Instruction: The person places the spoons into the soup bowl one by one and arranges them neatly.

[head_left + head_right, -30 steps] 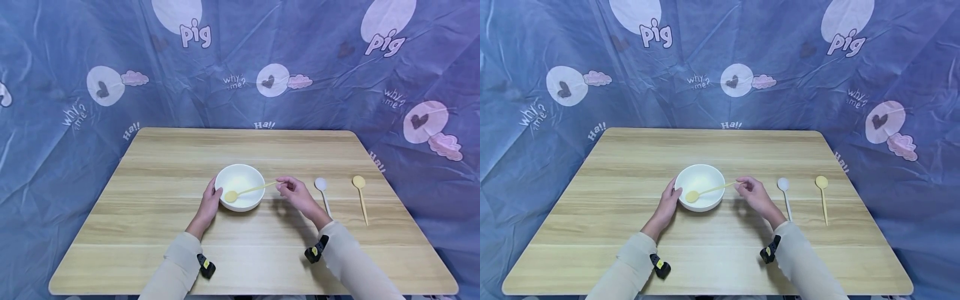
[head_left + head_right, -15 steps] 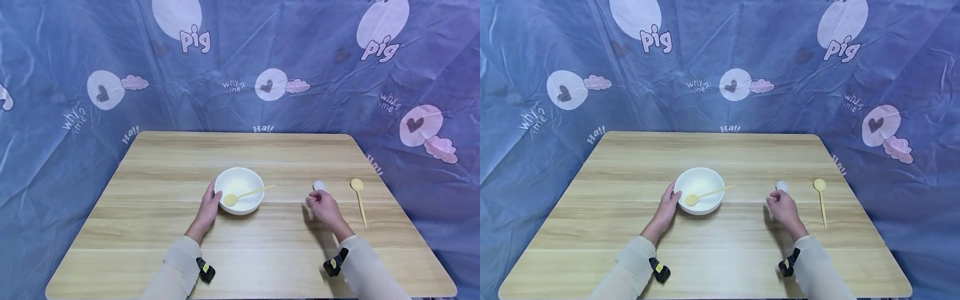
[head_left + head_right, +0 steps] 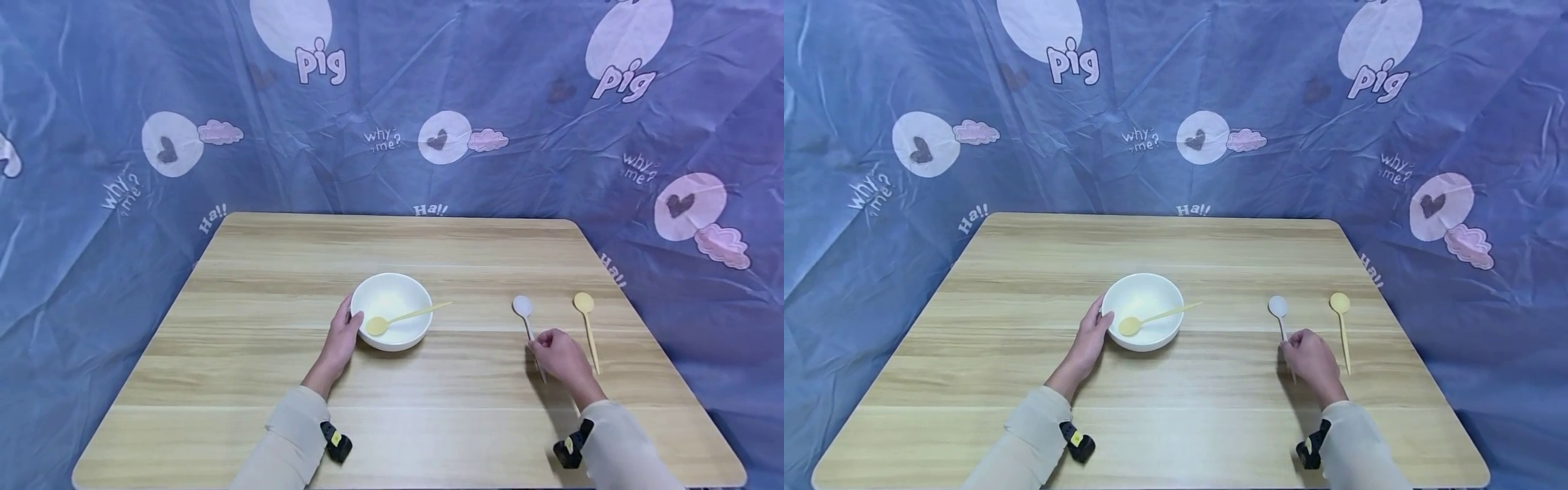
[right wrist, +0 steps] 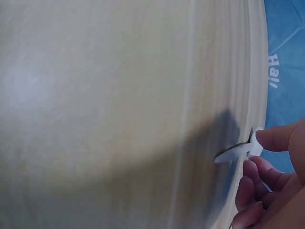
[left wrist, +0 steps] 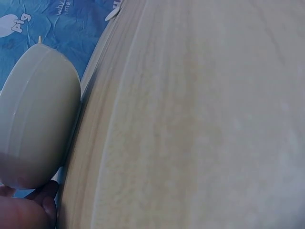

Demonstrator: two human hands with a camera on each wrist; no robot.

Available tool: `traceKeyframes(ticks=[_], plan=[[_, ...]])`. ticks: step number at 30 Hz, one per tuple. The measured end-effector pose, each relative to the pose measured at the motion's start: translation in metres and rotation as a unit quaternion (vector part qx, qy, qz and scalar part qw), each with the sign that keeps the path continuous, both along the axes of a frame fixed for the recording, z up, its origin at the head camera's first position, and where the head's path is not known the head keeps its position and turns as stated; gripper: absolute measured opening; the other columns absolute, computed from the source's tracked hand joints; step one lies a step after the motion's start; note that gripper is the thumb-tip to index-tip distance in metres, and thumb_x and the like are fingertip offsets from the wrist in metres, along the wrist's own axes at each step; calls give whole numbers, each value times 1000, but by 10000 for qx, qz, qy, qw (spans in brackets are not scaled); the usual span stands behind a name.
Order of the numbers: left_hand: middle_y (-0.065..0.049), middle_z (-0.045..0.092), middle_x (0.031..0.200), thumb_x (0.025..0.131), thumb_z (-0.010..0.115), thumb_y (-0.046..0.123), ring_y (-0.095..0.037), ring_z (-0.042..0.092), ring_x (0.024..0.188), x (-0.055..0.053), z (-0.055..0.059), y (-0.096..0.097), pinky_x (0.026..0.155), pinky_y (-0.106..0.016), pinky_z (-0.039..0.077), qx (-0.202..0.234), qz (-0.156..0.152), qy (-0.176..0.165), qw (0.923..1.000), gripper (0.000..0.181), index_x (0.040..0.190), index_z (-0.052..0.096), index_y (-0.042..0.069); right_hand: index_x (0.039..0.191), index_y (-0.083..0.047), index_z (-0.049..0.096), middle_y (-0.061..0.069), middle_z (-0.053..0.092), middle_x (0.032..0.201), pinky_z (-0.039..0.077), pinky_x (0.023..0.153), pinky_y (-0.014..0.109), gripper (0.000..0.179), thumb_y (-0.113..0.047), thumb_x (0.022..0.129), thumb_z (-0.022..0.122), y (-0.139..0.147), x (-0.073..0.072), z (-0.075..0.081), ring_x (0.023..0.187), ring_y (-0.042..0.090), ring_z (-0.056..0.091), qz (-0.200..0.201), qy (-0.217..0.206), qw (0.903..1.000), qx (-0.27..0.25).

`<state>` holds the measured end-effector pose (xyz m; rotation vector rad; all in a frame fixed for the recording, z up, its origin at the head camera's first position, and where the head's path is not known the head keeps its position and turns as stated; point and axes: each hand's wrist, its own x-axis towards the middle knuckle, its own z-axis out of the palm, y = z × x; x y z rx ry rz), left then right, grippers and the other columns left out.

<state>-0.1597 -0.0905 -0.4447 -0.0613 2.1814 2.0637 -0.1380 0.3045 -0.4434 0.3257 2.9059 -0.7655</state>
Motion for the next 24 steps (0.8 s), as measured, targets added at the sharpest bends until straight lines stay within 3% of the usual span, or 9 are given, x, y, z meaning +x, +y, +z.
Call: traceKeyframes(ticks=[5,14,21,24], plan=[[-15,14,157,100,38,15,-29,13,145,1,1,0,119,-41,13,-8,32,35,10000,56,150,15,3,85,-6,61,3,59,68,37,50,28,23,-28,88,55,3,1,-6,62,20,51,-50,-426,9990,-109],[-14,14,157,101,37,14,-28,13,145,1,0,1,119,-41,13,79,26,-49,10000,55,150,15,3,89,-6,65,3,61,68,38,51,28,23,-26,85,55,3,2,-7,67,21,53,-165,-529,9984,-122],[-8,14,158,101,39,22,-23,12,145,-15,-32,-1,119,-40,12,88,134,22,9999,57,152,15,11,92,-3,64,2,57,63,39,48,30,25,-26,87,55,2,2,-9,60,19,51,-250,-439,9983,-290],[-8,14,158,101,39,22,-23,12,145,-14,-32,0,119,-39,12,78,149,21,9999,57,152,16,12,93,-2,63,4,59,67,40,49,30,25,-25,87,54,2,2,-7,61,19,52,-237,-325,9987,-316]])
